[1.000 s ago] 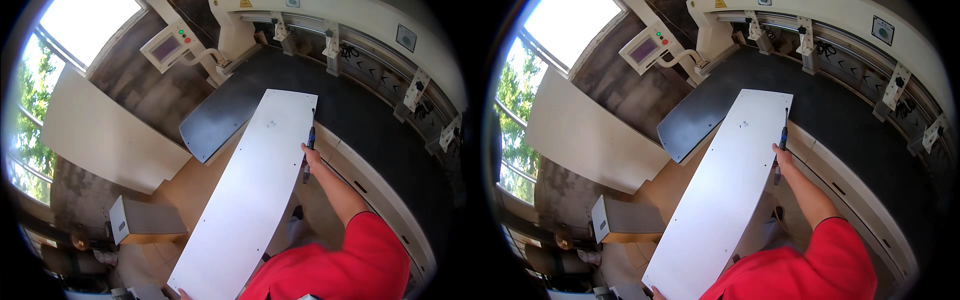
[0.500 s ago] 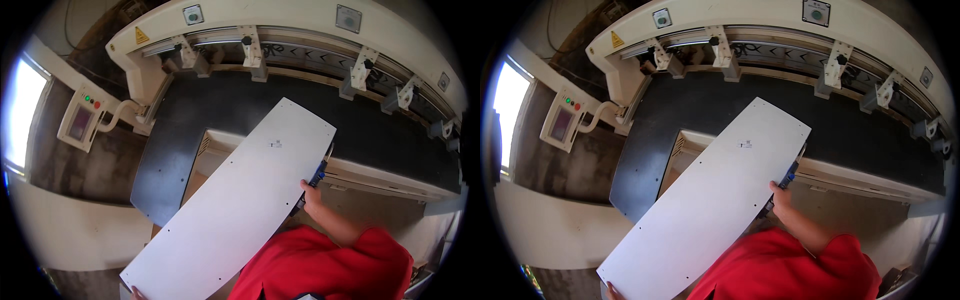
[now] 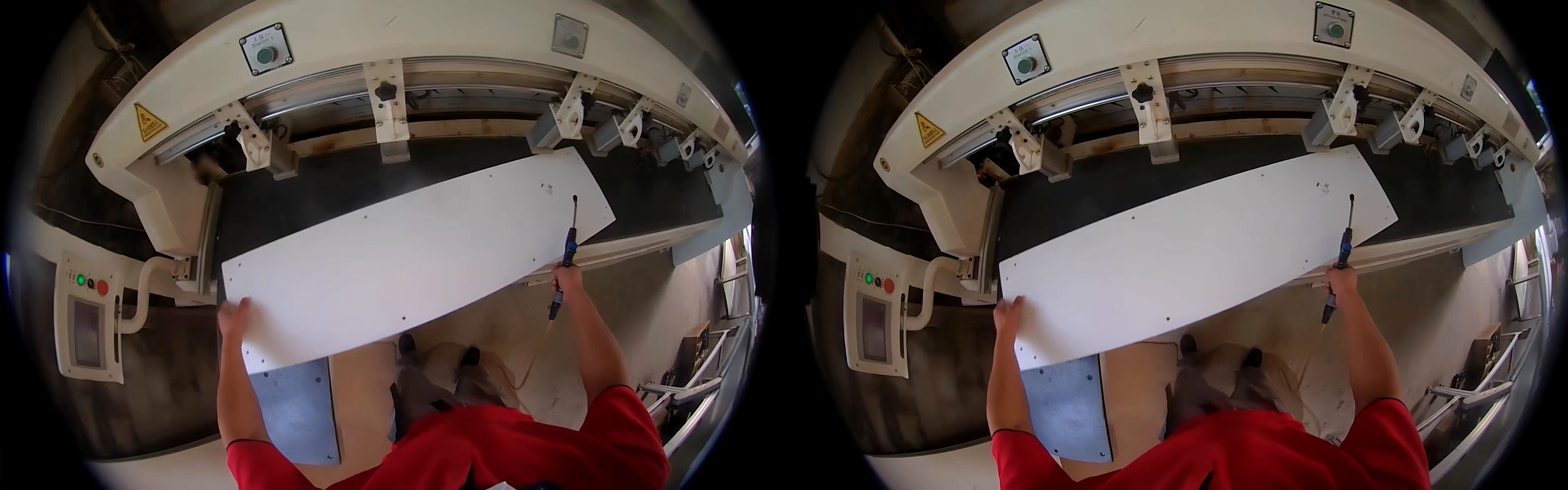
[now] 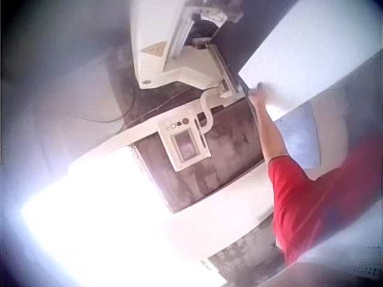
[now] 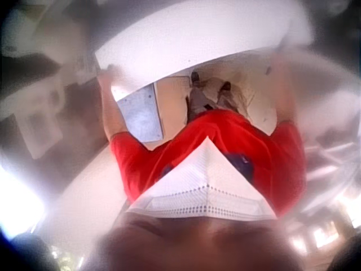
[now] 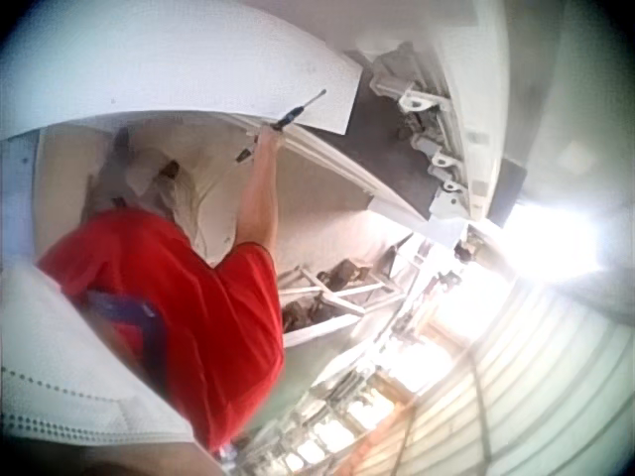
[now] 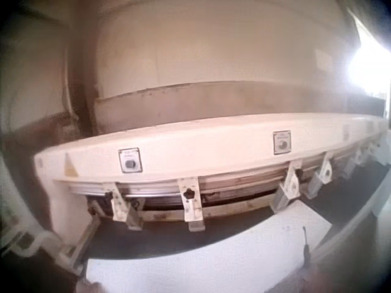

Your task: The person repeatedly picks up white rectangular panels from a green workbench, carries them to a large machine, places them on the machine's bed, and then returns to the workbench. This cycle is performed multiple times with different panels.

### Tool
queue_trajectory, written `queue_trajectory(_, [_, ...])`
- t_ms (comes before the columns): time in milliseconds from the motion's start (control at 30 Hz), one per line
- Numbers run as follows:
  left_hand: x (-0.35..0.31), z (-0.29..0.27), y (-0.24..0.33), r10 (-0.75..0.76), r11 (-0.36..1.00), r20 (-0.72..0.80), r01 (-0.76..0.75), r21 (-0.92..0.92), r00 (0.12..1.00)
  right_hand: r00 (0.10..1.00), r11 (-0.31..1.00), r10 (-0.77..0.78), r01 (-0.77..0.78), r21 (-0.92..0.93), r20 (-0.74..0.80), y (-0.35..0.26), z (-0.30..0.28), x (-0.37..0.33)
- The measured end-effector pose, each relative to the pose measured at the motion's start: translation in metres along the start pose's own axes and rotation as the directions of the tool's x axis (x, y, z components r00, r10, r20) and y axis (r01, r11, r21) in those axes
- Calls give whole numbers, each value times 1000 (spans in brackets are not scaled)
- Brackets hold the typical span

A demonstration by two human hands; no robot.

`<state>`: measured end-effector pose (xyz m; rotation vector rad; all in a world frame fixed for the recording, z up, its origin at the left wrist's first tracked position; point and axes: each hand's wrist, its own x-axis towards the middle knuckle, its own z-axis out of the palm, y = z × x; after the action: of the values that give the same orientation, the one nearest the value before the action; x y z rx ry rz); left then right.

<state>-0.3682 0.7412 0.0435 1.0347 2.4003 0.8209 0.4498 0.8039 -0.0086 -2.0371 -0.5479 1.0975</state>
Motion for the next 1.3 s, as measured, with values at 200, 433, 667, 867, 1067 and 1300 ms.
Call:
queue_trajectory(200, [-14,139,95,608,684,331,-688,243,722,970,851,-204,111,-513,-129,-12,13,1])
queue_trajectory(433, [-95,243,197,589,343,675,-894,290,445,888,504,-457,305,-808,50,-54,69,11])
queue_trajectory(667, [-49,276,246,534,255,731,-905,341,426,906,462,-420,262,-847,52,-87,101,35])
queue_trajectory(867, [-37,294,282,498,257,756,-905,338,424,902,474,-432,242,-847,15,-95,95,57])
queue_trajectory(1067, [-37,295,297,473,275,775,-906,322,419,900,489,-435,261,-832,26,-99,90,61])
queue_trajectory(1300, [-75,344,331,477,216,800,-931,295,365,883,619,-452,411,-669,125,-113,70,48])
